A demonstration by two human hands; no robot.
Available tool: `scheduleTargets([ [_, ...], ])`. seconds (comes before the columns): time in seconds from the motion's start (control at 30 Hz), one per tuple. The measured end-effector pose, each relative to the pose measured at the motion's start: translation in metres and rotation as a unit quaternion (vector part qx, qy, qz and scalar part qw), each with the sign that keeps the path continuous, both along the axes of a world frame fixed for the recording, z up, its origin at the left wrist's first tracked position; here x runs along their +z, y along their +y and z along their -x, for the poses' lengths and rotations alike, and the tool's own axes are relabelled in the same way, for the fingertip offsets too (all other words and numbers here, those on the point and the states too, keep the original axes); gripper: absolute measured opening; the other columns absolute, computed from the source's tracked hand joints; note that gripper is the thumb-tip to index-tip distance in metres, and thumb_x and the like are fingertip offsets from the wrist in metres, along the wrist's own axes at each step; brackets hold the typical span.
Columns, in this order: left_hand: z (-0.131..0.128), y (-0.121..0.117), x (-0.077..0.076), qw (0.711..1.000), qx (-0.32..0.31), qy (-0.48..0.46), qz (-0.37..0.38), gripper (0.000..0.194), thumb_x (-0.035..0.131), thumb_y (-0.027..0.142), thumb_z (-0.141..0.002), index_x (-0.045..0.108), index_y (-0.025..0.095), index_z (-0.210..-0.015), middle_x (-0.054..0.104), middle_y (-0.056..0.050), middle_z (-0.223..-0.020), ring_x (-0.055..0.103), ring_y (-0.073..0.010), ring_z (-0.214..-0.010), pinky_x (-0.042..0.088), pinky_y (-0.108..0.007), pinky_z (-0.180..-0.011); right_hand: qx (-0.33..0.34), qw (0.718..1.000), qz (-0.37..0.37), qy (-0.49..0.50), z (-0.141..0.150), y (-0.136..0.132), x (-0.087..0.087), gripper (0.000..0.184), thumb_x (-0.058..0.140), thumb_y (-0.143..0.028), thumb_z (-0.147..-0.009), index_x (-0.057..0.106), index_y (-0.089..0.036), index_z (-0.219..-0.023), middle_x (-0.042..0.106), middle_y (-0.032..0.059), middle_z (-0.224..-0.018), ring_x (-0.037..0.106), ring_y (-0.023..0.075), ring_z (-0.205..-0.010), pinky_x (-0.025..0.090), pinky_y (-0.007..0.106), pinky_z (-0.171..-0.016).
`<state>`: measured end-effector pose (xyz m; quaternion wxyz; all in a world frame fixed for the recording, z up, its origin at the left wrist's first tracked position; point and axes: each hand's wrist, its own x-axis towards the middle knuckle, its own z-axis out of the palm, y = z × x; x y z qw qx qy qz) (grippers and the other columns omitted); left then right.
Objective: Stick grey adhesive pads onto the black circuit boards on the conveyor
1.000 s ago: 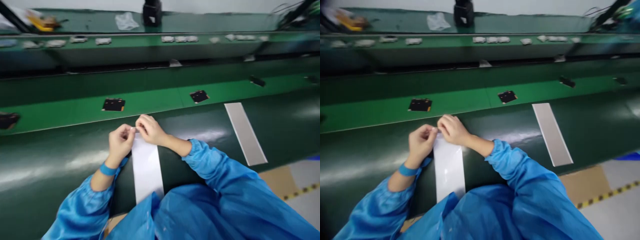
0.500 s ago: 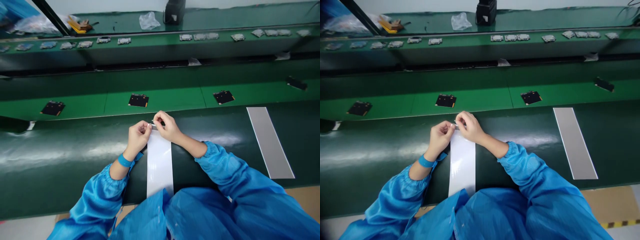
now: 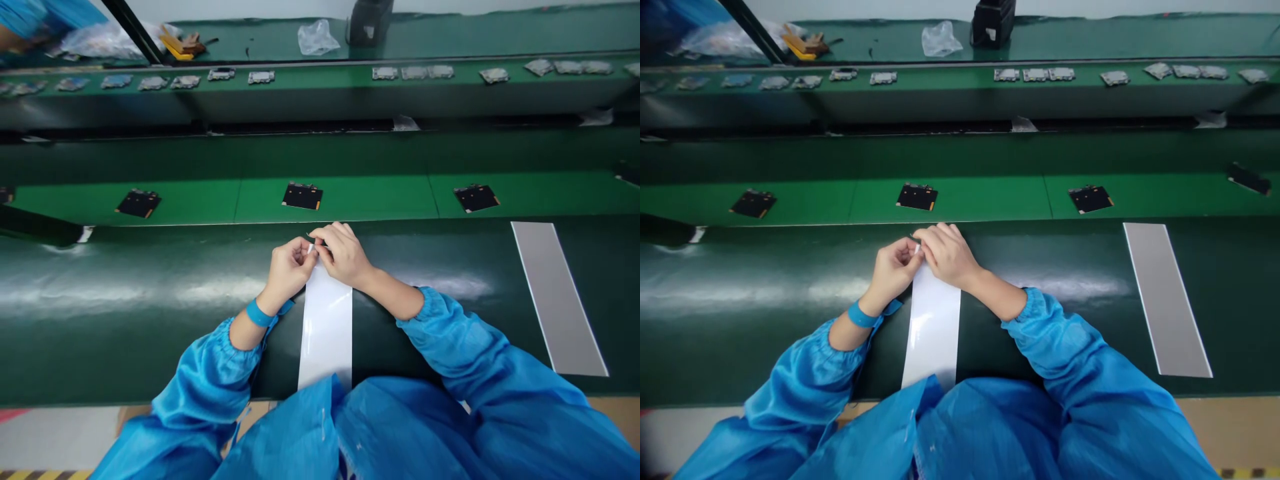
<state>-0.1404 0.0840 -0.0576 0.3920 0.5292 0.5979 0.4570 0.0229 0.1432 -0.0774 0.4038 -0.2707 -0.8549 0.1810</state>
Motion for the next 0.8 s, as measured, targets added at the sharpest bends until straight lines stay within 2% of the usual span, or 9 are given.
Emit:
scheduleTargets([
  [0.17, -0.001, 0.000, 0.000, 1.000, 0.008, 0.010, -0.004, 0.023, 0.073, 0.037, -0.079, 0.058, 0.020, -0.074, 0.052, 0.003, -0.061, 0.046, -0.0103, -0.053, 0.034, -0.023, -0.051, -0.005, 0.997, -0.022, 0.078, 0.001, -0.002, 0.003, 0.022, 0.045, -0.017, -0.106, 0.054, -0.021, -0.125, 0.067, 0.0076, -0.095, 0.060, 0.0256, -0.089, 0.045, 0.042, -0.082],
  [0.37, 0.001, -0.006, 0.010, 0.997, 0.010, 0.058, -0.052, 0.020, 0.070, 0.035, -0.083, 0.059, 0.020, -0.076, 0.050, 0.005, -0.058, 0.043, -0.0102, -0.050, 0.032, -0.023, -0.050, -0.059, 0.984, 0.090, 0.142, -0.003, 0.001, 0.006, 0.033, 0.054, -0.019, -0.098, 0.047, -0.024, -0.130, 0.064, 0.0031, -0.093, 0.057, 0.0199, -0.079, 0.048, 0.038, -0.078],
  [0.47, 0.019, -0.016, 0.017, 0.988, -0.003, 0.111, -0.104, 0.014, 0.067, 0.031, -0.088, 0.062, 0.020, -0.080, 0.050, 0.005, -0.057, 0.042, -0.0101, -0.048, 0.031, -0.023, -0.050, -0.075, 0.969, 0.155, 0.177, -0.009, 0.006, 0.010, 0.034, 0.055, -0.022, -0.097, 0.045, -0.024, -0.129, 0.062, 0.0015, -0.093, 0.054, 0.0173, -0.077, 0.048, 0.035, -0.076],
  [0.57, 0.050, -0.026, 0.017, 0.970, -0.037, 0.180, -0.159, 0.009, 0.065, 0.027, -0.091, 0.066, 0.020, -0.084, 0.051, 0.006, -0.056, 0.040, -0.0099, -0.046, 0.032, -0.024, -0.050, -0.081, 0.959, 0.198, 0.185, -0.008, 0.019, 0.019, 0.036, 0.059, -0.025, -0.093, 0.045, -0.025, -0.126, 0.059, -0.0006, -0.088, 0.052, 0.0162, -0.073, 0.046, 0.033, -0.073],
  [0.67, 0.074, -0.033, 0.013, 0.952, -0.044, 0.228, -0.198, 0.012, 0.060, 0.026, -0.094, 0.066, 0.021, -0.084, 0.054, 0.005, -0.056, 0.044, -0.0111, -0.047, 0.035, -0.025, -0.052, -0.039, 0.956, 0.245, 0.158, 0.014, 0.041, 0.033, 0.042, 0.066, -0.030, -0.087, 0.045, -0.026, -0.123, 0.058, -0.0025, -0.083, 0.051, 0.0159, -0.069, 0.044, 0.032, -0.069],
  [0.73, 0.080, -0.037, 0.011, 0.936, -0.062, 0.264, -0.224, 0.015, 0.055, 0.024, -0.095, 0.065, 0.021, -0.085, 0.058, 0.003, -0.060, 0.052, -0.0123, -0.051, 0.038, -0.026, -0.055, 0.017, 0.947, 0.290, 0.139, 0.043, 0.059, 0.043, 0.046, 0.071, -0.033, -0.083, 0.046, -0.027, -0.121, 0.059, -0.0030, -0.083, 0.050, 0.0150, -0.066, 0.042, 0.031, -0.065],
  [0.8, 0.080, -0.041, 0.010, 0.913, -0.098, 0.305, -0.252, 0.016, 0.052, 0.022, -0.096, 0.064, 0.021, -0.087, 0.064, 0.000, -0.068, 0.059, -0.0137, -0.058, 0.041, -0.027, -0.057, 0.071, 0.934, 0.329, 0.121, 0.084, 0.076, 0.051, 0.049, 0.075, -0.034, -0.079, 0.047, -0.027, -0.119, 0.060, -0.0036, -0.083, 0.048, 0.0130, -0.062, 0.039, 0.029, -0.061],
])
